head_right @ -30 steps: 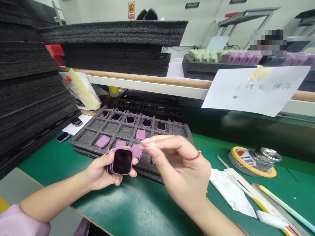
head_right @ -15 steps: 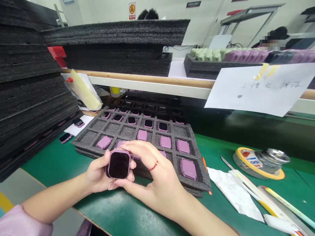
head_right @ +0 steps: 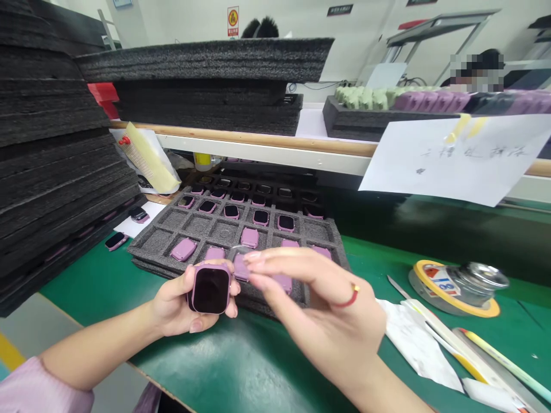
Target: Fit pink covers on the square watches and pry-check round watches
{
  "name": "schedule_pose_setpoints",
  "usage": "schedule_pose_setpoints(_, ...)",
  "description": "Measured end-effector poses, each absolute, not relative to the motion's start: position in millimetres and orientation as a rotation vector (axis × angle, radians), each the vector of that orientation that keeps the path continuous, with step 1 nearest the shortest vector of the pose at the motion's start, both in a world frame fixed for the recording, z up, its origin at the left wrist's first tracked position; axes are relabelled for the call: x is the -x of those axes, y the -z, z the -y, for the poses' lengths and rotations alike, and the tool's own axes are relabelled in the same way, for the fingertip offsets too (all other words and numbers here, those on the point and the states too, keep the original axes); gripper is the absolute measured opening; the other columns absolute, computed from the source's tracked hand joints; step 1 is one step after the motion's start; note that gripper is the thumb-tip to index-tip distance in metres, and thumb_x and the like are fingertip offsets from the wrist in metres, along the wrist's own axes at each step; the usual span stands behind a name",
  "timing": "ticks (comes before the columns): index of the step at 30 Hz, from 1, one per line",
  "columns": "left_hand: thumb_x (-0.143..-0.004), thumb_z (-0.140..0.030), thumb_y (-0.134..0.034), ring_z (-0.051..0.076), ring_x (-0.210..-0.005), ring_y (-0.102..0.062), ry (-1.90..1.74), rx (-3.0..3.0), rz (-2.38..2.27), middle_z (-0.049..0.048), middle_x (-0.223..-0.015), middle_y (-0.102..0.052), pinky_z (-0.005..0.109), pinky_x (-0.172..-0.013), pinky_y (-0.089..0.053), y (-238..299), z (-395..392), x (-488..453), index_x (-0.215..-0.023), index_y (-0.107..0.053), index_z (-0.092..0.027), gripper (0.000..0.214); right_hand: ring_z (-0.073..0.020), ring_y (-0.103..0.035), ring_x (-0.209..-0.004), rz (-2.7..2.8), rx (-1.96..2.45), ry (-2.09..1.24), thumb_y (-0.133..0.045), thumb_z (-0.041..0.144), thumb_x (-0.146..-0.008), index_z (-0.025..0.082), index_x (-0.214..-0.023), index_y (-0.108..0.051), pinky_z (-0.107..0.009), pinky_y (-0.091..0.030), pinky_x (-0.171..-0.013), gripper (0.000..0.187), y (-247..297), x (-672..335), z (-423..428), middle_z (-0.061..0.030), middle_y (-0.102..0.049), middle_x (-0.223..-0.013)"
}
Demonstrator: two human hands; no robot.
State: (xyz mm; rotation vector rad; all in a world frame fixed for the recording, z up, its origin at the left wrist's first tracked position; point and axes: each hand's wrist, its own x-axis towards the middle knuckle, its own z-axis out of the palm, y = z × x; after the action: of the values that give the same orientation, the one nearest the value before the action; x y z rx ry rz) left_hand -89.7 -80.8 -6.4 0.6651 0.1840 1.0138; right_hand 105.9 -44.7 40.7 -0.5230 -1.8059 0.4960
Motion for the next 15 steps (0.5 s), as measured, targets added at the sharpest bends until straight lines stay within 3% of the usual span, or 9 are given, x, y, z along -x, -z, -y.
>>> schedule_pose_setpoints(3, -0.081, -0.045, -0.079, 0.014, -0.074, -0.073, -1.033, -0.634, -0.227, 0.0071, -0.091, -0.074, 0.01, -0.044, -0.048, 5.4, 81.0, 89.1, -0.112, -0.073, -0.018, 0.042, -0.0205, -0.075, -0.093, 2.049, 0.371, -0.339, -0.069, 0.016, -0.091, 0.033, -0.114, -0.072, -0.034, -0.064, -0.088, 0.03, -37.2, -112.2, 49.6, 0.001, -0.078, -0.104)
schedule_pose_setpoints(6, -0.078, -0.044, -0.082, 0.008, -0.057, -0.064, -1.044, -0.594, -0.278, 0.0046, -0.087, -0.071, 0.012, -0.042, -0.049, 6.1, 81.4, 89.3, -0.108, -0.073, -0.016, 0.042, -0.0212, -0.073, -0.104, 2.177, 0.295, -0.399, -0.047, 0.025, -0.103, 0.033, -0.13, -0.065, -0.035, -0.059, -0.1, 0.033, -32.5, -117.5, 58.0, 0.0012, -0.076, -0.116)
schedule_pose_setpoints(9, -0.075, -0.046, -0.083, 0.008, -0.055, -0.062, -1.047, -0.601, -0.314, 0.006, -0.091, -0.07, 0.014, -0.039, -0.047, 8.0, 82.1, 89.6, -0.109, -0.072, -0.015, 0.047, -0.021, -0.071, -0.109, 2.226, 0.276, -0.387, -0.038, 0.028, -0.106, 0.032, -0.136, -0.061, -0.034, -0.055, -0.103, 0.038, -31.6, -118.2, 62.8, 0.0016, -0.075, -0.118)
schedule_pose_setpoints(11, -0.073, -0.047, -0.084, 0.009, -0.055, -0.062, -1.053, -0.603, -0.341, 0.0058, -0.09, -0.069, 0.014, -0.039, -0.046, 8.1, 82.7, 89.3, -0.109, -0.07, -0.016, 0.05, -0.02, -0.072, -0.105, 2.271, 0.273, -0.297, -0.042, 0.024, -0.104, 0.03, -0.132, -0.063, -0.033, -0.056, -0.1, 0.035, -33.8, -115.1, 62.1, 0.0014, -0.076, -0.114)
schedule_pose_setpoints(15, -0.07, -0.047, -0.087, 0.007, -0.056, -0.06, -1.111, -0.608, -0.399, 0.004, -0.085, -0.069, 0.013, -0.043, -0.044, 4.2, 83.3, 86.8, -0.104, -0.068, -0.016, 0.05, -0.0201, -0.069, -0.086, 2.254, 0.255, -0.028, -0.07, 0.013, -0.089, 0.021, -0.115, -0.067, -0.036, -0.057, -0.084, 0.028, -37.3, -101.5, 56.8, -0.002, -0.077, -0.095)
